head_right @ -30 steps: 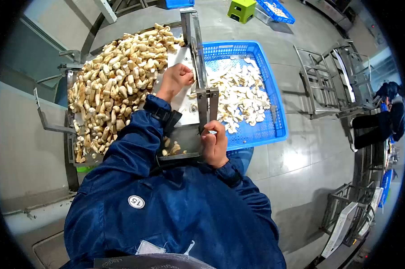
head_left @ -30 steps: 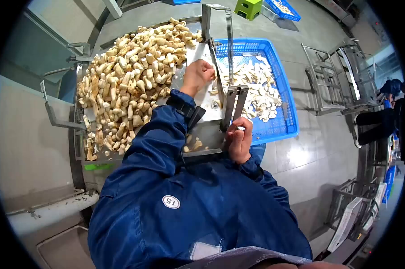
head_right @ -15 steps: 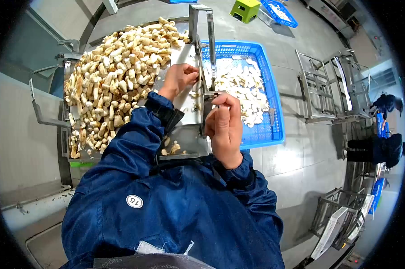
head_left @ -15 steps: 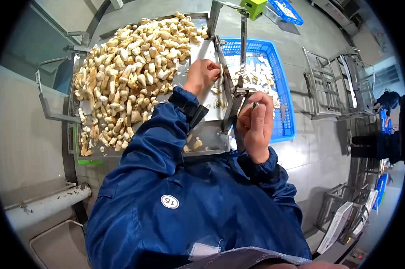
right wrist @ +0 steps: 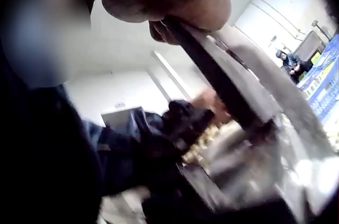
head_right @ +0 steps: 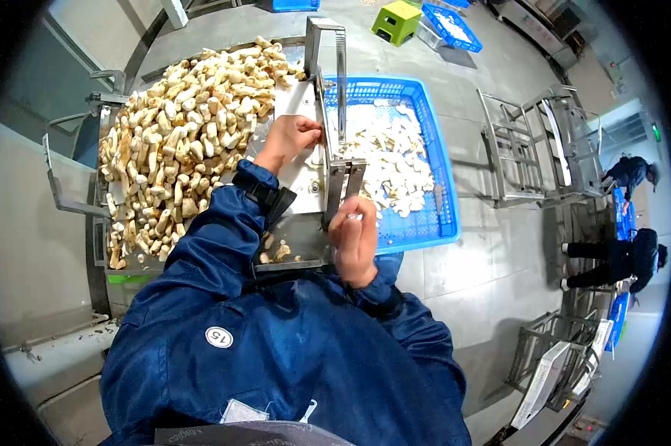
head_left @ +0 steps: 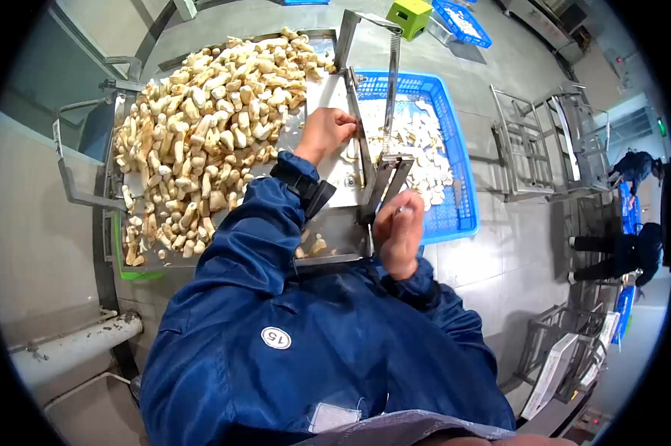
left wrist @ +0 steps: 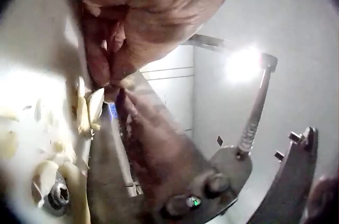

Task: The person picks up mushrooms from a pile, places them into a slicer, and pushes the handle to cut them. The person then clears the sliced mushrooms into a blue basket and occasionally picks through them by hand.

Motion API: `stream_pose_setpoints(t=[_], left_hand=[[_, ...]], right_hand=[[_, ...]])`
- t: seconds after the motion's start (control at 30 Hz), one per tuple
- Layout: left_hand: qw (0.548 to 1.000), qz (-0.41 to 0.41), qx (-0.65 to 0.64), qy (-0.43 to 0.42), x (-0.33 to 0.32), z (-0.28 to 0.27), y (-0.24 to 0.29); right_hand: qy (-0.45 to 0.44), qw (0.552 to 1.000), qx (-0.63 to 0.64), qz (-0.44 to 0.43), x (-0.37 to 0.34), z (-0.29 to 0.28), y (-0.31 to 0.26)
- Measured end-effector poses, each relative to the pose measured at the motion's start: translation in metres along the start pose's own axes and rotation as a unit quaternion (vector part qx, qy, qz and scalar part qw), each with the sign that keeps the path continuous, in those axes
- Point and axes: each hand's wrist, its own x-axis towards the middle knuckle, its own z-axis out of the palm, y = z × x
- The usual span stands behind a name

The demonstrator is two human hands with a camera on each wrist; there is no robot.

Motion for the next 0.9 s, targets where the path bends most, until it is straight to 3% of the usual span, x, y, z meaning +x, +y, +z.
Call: stream_pose_setpoints(t=[0.1, 0.17, 0.27, 0.3, 0.37, 0.4, 0.43, 0.47, 0.53, 0.57, 0.6, 0.63, 0.7, 0.77, 0.83, 0.9], left_hand=[[1.0, -0.016, -0.009, -0.016, -0.01, -0.003, 0.02], [0.992, 0.083, 0.075, 0.053, -0.019, 0.0, 0.022], [0.956, 0.198, 0.201, -0.077, -0.019, -0.002, 0.032], [0.936, 0.218, 0.276, -0.031, -0.032, 0.0, 0.034], [0.935, 0.2, 0.29, -0.03, -0.032, 0.001, 0.023], [0.909, 0.264, 0.321, -0.023, -0.021, -0.001, 0.002], [0.912, 0.262, 0.315, 0.009, -0.018, -0.002, 0.007], [0.895, 0.328, 0.302, 0.006, -0.01, -0.006, 0.0], [0.954, 0.159, 0.254, 0.008, -0.014, -0.002, 0.024], [0.993, 0.117, 0.007, -0.001, -0.02, 0.006, 0.031], [0.977, 0.172, 0.123, 0.01, -0.002, -0.003, 0.008], [0.955, 0.118, 0.273, -0.006, -0.002, -0.003, 0.034], [0.968, 0.183, 0.169, -0.004, 0.011, -0.012, 0.003], [0.994, 0.08, 0.064, -0.04, 0.004, -0.012, 0.025], [0.995, 0.027, -0.078, -0.049, 0.004, -0.007, 0.028], [0.998, 0.04, 0.044, -0.004, 0.0, -0.004, 0.041]], right_hand=[[0.002, 1.0, -0.024, -0.002, -0.026, -0.008, 0.028], [0.0, 1.0, -0.029, 0.008, -0.023, -0.008, 0.026], [0.002, 0.999, -0.04, 0.004, -0.023, -0.008, 0.027], [0.003, 0.999, -0.045, 0.0, -0.023, -0.008, 0.028], [0.005, 0.999, -0.035, 0.021, -0.026, -0.008, 0.029], [0.0, 0.999, -0.046, 0.028, -0.028, -0.009, 0.028], [0.004, 0.998, -0.062, 0.032, -0.027, -0.011, 0.026], [0.005, 0.994, -0.112, -0.012, -0.028, -0.01, 0.033], [0.002, 0.993, -0.12, 0.001, -0.023, -0.008, 0.031], [-0.005, 0.996, -0.065, 0.054, -0.022, -0.006, 0.018], [-0.011, 0.996, -0.07, 0.051, -0.021, -0.008, 0.012], [-0.021, 0.996, -0.072, 0.05, -0.02, -0.01, 0.007], [-0.019, 0.993, -0.105, 0.045, -0.022, -0.011, 0.002], [-0.016, 0.993, -0.121, -0.002, -0.022, -0.011, 0.01], [0.0, 0.994, -0.11, -0.004, -0.023, -0.01, 0.014], [-0.01, 0.994, -0.111, 0.007, -0.025, -0.013, 0.009]])
